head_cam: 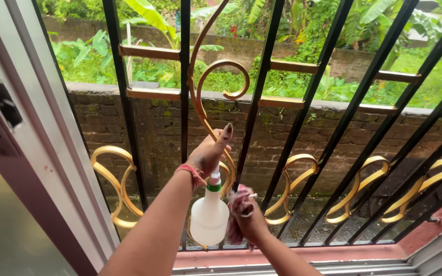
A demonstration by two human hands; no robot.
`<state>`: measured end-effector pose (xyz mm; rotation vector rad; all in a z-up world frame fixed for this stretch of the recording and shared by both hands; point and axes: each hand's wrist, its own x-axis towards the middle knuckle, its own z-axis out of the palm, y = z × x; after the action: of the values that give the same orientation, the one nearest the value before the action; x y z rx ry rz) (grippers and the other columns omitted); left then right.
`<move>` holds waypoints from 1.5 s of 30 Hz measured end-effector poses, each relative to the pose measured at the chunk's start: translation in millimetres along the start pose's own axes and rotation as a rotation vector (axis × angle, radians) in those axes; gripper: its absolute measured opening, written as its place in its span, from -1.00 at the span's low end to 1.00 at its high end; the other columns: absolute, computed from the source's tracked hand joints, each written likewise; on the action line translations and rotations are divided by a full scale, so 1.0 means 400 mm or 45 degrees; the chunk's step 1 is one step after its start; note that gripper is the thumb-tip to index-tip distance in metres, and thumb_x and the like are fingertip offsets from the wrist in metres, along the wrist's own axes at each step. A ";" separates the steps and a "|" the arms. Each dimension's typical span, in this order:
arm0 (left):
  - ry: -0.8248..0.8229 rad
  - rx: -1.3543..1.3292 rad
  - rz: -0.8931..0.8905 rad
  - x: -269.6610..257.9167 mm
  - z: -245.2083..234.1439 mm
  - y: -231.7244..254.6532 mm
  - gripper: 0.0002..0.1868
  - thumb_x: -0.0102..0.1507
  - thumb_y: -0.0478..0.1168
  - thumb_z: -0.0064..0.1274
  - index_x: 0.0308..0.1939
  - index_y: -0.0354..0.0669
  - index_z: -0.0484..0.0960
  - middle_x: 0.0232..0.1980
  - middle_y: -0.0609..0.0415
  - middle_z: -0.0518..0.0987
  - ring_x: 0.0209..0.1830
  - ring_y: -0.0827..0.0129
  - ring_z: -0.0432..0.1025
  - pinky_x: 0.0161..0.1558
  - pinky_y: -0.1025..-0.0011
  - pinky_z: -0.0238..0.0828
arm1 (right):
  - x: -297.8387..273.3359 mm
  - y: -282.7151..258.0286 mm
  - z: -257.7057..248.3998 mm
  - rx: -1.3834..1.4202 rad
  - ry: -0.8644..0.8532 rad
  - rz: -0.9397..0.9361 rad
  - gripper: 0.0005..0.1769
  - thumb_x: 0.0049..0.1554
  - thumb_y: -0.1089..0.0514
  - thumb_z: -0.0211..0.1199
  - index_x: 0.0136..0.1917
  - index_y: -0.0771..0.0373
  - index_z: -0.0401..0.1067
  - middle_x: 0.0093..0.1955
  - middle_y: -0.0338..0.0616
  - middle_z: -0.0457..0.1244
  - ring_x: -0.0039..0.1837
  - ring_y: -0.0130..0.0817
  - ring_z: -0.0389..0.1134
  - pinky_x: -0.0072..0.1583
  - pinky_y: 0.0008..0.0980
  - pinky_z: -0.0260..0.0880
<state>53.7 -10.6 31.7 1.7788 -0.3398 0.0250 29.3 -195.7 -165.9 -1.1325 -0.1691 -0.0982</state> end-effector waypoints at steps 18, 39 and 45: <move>-0.027 -0.067 0.120 0.060 -0.001 -0.067 -0.04 0.19 0.60 -0.34 0.18 -0.18 0.49 -0.02 -0.01 0.57 -0.06 0.32 0.41 0.01 0.28 0.37 | 0.105 -0.427 0.251 -0.742 -0.115 -0.705 -0.90 0.23 0.21 0.21 0.02 0.24 0.40 -0.14 -0.17 0.36 -0.17 -0.40 0.42 -0.16 -0.41 0.50; 0.017 0.011 0.005 0.002 0.000 0.004 0.02 0.14 0.62 -0.38 0.21 -0.17 0.49 -0.07 -0.04 0.61 0.02 0.24 0.45 0.13 0.24 0.34 | 0.017 -0.305 0.225 -0.050 0.057 -0.166 -0.66 0.33 -0.06 0.02 0.21 0.21 0.32 0.07 -0.08 0.29 0.04 -0.28 0.34 0.09 -0.19 0.45; -0.028 0.031 0.129 0.025 0.000 -0.030 -0.01 0.19 0.63 -0.45 0.02 -0.23 0.52 -0.18 -0.02 0.55 -0.17 0.28 0.45 -0.08 0.27 0.45 | 0.127 -0.495 0.290 -0.276 0.061 -0.589 -0.84 0.32 0.00 0.07 0.05 0.09 0.35 -0.03 -0.27 0.32 0.01 -0.45 0.36 0.03 -0.39 0.40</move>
<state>66.2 -10.4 22.2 1.7855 -0.4470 0.0823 37.2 -173.7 67.9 -1.2888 -0.3835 -0.5654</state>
